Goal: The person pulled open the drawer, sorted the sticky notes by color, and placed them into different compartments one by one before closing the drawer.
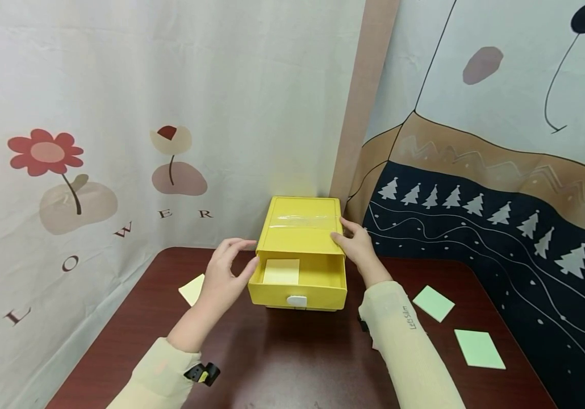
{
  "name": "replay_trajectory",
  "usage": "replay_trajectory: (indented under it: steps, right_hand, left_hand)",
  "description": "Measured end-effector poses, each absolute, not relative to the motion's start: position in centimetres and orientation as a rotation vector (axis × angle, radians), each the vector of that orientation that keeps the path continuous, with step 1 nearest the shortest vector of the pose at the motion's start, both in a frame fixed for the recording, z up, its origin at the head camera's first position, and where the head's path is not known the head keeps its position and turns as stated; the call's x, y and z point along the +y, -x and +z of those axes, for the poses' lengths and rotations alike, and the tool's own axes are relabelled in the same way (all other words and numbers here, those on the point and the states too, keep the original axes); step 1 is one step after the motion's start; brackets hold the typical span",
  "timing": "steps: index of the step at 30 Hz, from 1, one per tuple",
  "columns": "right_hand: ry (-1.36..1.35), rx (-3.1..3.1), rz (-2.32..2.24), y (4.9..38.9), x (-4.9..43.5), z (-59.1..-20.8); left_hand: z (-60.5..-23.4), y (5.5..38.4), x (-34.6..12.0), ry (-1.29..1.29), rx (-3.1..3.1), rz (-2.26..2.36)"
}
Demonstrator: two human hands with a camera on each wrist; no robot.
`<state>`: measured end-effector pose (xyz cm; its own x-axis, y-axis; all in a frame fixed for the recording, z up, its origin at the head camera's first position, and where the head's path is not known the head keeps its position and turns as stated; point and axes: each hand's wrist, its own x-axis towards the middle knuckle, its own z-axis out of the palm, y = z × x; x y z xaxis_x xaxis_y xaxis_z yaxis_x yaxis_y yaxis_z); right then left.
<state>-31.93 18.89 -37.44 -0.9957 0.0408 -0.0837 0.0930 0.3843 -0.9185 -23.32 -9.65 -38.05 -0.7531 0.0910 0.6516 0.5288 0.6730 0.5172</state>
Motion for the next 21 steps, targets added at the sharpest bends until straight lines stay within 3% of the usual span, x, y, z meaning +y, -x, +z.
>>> replay_trajectory:
  steps: [21]
  right_hand:
    - [-0.134, 2.578, -1.701, 32.0, 18.9, -37.5]
  left_hand:
    - [-44.6, 25.1, -16.6, 0.195, -2.558, -0.932]
